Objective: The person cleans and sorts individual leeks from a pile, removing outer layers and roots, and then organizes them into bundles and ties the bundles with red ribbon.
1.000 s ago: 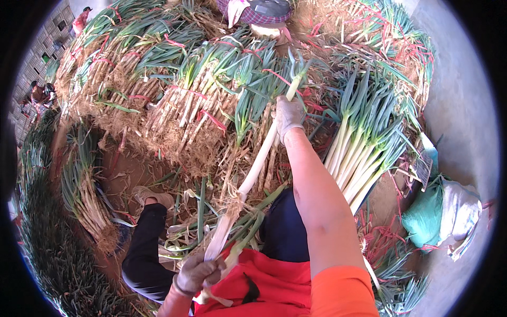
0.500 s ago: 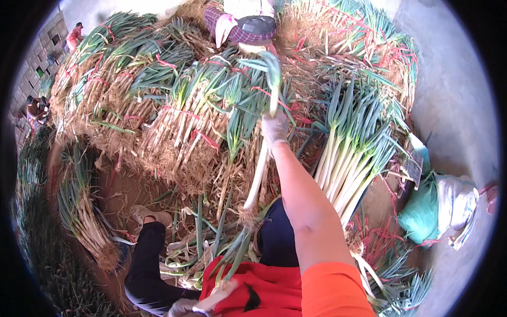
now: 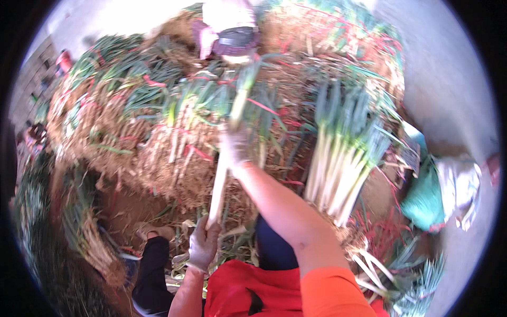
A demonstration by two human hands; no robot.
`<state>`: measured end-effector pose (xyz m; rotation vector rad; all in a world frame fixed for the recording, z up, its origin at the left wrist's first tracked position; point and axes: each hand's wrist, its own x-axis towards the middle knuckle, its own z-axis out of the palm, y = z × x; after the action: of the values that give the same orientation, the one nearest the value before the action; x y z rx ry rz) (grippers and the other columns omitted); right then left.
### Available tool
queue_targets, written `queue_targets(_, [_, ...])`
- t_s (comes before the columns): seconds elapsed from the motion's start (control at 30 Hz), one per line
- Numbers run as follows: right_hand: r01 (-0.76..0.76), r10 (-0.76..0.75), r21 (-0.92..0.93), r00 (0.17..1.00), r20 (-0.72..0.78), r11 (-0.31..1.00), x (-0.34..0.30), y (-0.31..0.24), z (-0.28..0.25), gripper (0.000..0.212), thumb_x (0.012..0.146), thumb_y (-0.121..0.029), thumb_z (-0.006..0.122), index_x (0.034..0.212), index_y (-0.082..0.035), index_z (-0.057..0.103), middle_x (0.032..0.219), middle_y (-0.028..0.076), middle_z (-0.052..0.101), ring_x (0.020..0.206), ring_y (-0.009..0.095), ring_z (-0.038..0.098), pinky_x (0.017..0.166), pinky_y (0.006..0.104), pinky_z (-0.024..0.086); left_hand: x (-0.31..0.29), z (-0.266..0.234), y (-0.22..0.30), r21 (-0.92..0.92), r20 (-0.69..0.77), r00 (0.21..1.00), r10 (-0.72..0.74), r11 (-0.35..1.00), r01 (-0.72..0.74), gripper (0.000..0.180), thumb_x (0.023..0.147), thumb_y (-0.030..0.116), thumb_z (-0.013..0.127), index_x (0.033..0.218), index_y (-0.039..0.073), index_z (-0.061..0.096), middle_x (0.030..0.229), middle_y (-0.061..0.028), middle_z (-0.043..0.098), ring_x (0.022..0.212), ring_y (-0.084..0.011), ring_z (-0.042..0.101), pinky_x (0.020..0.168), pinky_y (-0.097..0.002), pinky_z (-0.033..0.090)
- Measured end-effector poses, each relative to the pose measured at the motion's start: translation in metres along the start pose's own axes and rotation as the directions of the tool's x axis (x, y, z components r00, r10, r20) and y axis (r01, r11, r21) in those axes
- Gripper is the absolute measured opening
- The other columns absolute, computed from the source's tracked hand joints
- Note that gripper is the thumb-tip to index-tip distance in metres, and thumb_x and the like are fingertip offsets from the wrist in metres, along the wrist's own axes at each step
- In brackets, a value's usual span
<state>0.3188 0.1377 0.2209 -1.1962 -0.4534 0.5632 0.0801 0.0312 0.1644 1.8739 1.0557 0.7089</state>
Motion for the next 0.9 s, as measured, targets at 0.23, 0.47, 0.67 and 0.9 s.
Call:
queue_targets(0.23, [-0.111,0.110,0.014,0.993,0.038,0.994,-0.025,-0.026,0.004,0.025,0.095,-0.009,0.049,0.119,-0.002,0.045,0.080,0.004,0.050,0.058,0.010,0.047,0.045,0.0246,0.041,0.008,0.057,-0.020,0.259,-0.029,0.961,0.274,0.931,-0.257,0.012,0.088,0.008,0.056,0.096,0.001,0.053,0.067,-0.0171,0.054,0.061,-0.0374,0.054,0.056,-0.0471,0.041])
queue_targets(0.47, [0.066,-0.085,0.270,0.994,0.061,0.961,0.004,-0.104,-0.049,0.007,0.094,-0.011,0.054,0.097,-0.006,0.051,0.073,0.003,0.056,0.049,0.006,0.046,0.039,0.0196,0.039,-0.086,0.073,-0.119,0.522,0.424,0.845,-0.327,0.850,0.068,0.024,0.087,0.025,0.056,0.097,0.006,0.065,0.092,-0.0253,0.065,0.091,-0.0408,0.063,0.078,-0.0474,0.048])
queue_targets(0.67, [0.393,-0.393,-0.009,0.919,-0.047,0.920,0.058,-0.143,-0.169,0.008,0.089,-0.010,0.060,0.093,-0.006,0.054,0.069,0.004,0.057,0.050,0.006,0.047,0.041,0.0194,0.039,-0.128,0.038,-0.211,0.538,0.278,0.703,-0.654,0.713,0.450,0.034,0.088,0.032,0.052,0.105,0.007,0.066,0.103,-0.0231,0.066,0.102,-0.0391,0.062,0.090,-0.0442,0.047])
queue_targets(0.9, [-0.093,-0.300,-0.808,0.898,-0.320,0.582,0.086,-0.032,-0.313,0.031,0.088,-0.022,0.049,0.109,0.001,0.050,0.103,0.029,0.057,0.097,0.044,0.056,0.088,0.0476,0.044,-0.111,0.058,-0.194,0.569,0.364,0.631,-0.685,0.700,0.431,0.035,0.087,0.033,0.053,0.108,0.008,0.066,0.107,-0.0200,0.067,0.104,-0.0370,0.062,0.091,-0.0420,0.047])
